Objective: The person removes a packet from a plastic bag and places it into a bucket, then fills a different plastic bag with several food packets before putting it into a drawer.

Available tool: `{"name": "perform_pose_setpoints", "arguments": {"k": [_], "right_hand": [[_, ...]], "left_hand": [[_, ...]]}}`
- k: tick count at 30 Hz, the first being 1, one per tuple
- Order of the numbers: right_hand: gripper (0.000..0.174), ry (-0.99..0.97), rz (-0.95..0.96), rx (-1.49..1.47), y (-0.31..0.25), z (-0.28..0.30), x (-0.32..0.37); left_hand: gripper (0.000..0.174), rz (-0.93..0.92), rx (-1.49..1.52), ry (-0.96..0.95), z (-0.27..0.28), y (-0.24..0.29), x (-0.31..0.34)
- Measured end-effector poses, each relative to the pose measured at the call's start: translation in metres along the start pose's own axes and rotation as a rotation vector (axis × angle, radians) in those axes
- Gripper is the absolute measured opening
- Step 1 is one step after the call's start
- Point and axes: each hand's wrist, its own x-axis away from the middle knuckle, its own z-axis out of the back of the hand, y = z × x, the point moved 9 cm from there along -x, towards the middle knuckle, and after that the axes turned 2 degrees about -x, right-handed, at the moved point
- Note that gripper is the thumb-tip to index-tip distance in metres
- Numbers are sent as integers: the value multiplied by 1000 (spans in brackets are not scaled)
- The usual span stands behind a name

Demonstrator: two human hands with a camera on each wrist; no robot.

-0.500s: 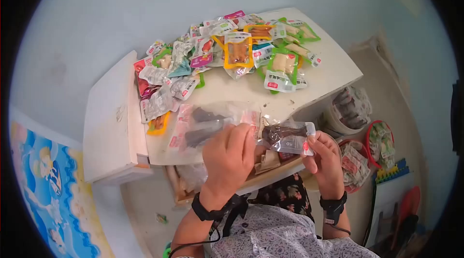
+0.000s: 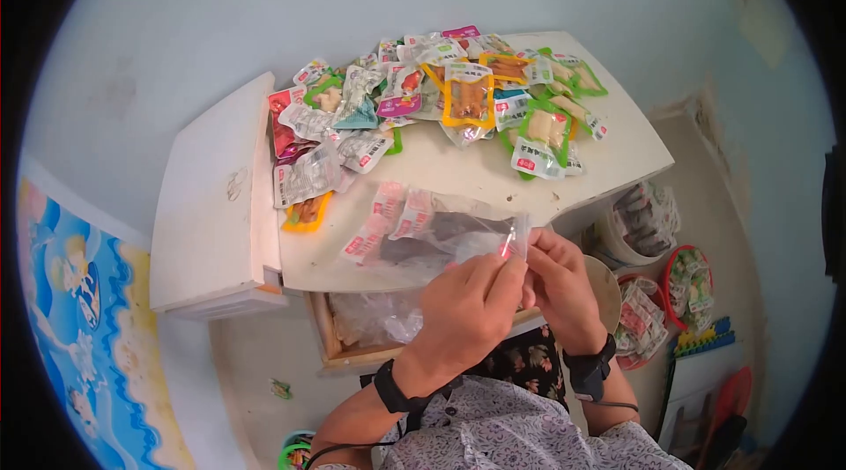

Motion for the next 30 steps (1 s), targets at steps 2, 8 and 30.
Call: {"name": "perform_pose_setpoints", "arguments": {"k": [2, 8, 30], "right_hand": [[15, 4, 23, 112, -1, -8, -9], [16, -27, 373, 561, -15, -29, -26], [66, 259, 514, 784, -41, -8, -8]], "left_hand": [[26, -11, 35, 37, 2, 0, 1], [22, -19, 159, 44, -7, -9, 7], [57, 324, -401, -298, -2, -93, 26]]}}
